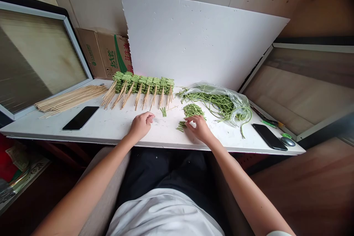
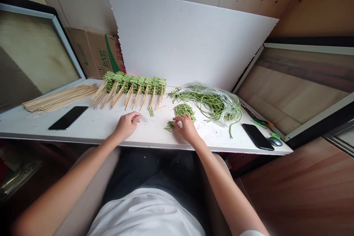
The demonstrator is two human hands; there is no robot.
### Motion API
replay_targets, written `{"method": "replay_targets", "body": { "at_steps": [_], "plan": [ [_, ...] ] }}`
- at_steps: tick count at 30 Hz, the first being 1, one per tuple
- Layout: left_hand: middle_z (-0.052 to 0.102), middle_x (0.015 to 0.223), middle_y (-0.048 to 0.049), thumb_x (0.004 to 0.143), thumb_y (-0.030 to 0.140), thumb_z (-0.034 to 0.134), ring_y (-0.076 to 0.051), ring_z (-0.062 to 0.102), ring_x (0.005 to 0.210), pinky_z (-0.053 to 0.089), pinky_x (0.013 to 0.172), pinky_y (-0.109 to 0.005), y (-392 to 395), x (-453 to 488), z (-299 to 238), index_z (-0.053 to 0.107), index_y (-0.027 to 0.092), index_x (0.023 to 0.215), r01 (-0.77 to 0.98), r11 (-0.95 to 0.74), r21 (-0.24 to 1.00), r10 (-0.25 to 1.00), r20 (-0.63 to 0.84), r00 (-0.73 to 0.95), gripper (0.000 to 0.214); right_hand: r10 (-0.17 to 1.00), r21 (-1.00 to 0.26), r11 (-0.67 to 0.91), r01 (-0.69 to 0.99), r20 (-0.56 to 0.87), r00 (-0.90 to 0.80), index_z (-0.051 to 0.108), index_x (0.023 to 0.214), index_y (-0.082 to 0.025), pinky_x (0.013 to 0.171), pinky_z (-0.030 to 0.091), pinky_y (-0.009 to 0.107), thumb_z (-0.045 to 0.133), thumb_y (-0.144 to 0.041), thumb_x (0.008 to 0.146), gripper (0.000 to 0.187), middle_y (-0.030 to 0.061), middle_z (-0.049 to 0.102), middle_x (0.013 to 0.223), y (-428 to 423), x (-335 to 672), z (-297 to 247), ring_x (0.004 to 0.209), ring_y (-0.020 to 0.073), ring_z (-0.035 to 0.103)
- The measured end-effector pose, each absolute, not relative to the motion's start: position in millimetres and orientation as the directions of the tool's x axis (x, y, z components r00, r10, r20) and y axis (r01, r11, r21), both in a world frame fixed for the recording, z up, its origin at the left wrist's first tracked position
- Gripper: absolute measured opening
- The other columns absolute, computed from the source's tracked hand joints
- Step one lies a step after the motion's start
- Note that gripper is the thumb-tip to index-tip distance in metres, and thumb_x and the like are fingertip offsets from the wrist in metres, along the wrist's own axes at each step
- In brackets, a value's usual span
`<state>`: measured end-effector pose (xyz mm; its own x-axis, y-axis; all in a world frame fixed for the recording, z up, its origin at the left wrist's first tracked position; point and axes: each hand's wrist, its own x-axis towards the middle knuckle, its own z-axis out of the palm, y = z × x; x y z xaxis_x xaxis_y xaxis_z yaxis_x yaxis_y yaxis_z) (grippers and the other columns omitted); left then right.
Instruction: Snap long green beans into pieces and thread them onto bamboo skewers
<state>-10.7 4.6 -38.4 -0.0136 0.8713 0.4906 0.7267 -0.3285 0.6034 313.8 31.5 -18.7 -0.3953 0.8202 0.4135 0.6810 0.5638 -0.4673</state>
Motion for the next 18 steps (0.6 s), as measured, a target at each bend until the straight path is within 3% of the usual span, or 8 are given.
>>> {"method": "replay_targets", "body": {
  "at_steps": [4, 9, 18],
  "plan": [
    [0.077, 0.081, -0.0042, 0.098, 0.027, 0.052, -0.022, 0.069, 0.076, 0.051, 0.074, -0.031, 4.1, -9.4, -35.5, 0.075, 0.022, 0.1, 0.73, -0.326, 0.601, 0.87, 0.493, -0.018, 0.023, 0.787, -0.424, 0.615, 0.665, 0.383, -0.484, 0.08, 0.103, -0.024, 0.094, 0.046, 0.045, 0.06, -0.036, 0.101, 0.023, 0.0109, 0.075, 0.098, 24.2, 304.8, -18.6, 0.096, 0.0305, 0.059],
    [0.077, 0.083, -0.004, 0.099, 0.027, 0.051, -0.022, 0.069, 0.077, 0.049, 0.074, -0.031, 2.9, -9.8, -32.6, 0.074, 0.021, 0.1, 0.734, -0.333, 0.591, 0.871, 0.49, 0.0, 0.024, 0.755, -0.34, 0.65, 0.679, 0.388, -0.528, 0.076, 0.118, -0.022, 0.09, 0.048, 0.044, 0.049, -0.023, 0.106, 0.03, 0.0124, 0.073, 0.102, 21.8, 305.3, -19.4, 0.098, 0.0309, 0.057],
    [0.077, 0.085, -0.0036, 0.1, 0.026, 0.052, -0.022, 0.068, 0.078, 0.048, 0.076, -0.031, 4.3, -8.3, -38.1, 0.074, 0.021, 0.101, 0.732, -0.358, 0.58, 0.869, 0.494, 0.034, 0.022, 0.676, -0.118, 0.712, 0.692, 0.378, -0.632, 0.079, 0.122, -0.025, 0.086, 0.048, 0.041, 0.054, -0.017, 0.104, 0.032, 0.0135, 0.07, 0.102, 19.2, 292.0, -22.3, 0.096, 0.0288, 0.052]
  ]
}}
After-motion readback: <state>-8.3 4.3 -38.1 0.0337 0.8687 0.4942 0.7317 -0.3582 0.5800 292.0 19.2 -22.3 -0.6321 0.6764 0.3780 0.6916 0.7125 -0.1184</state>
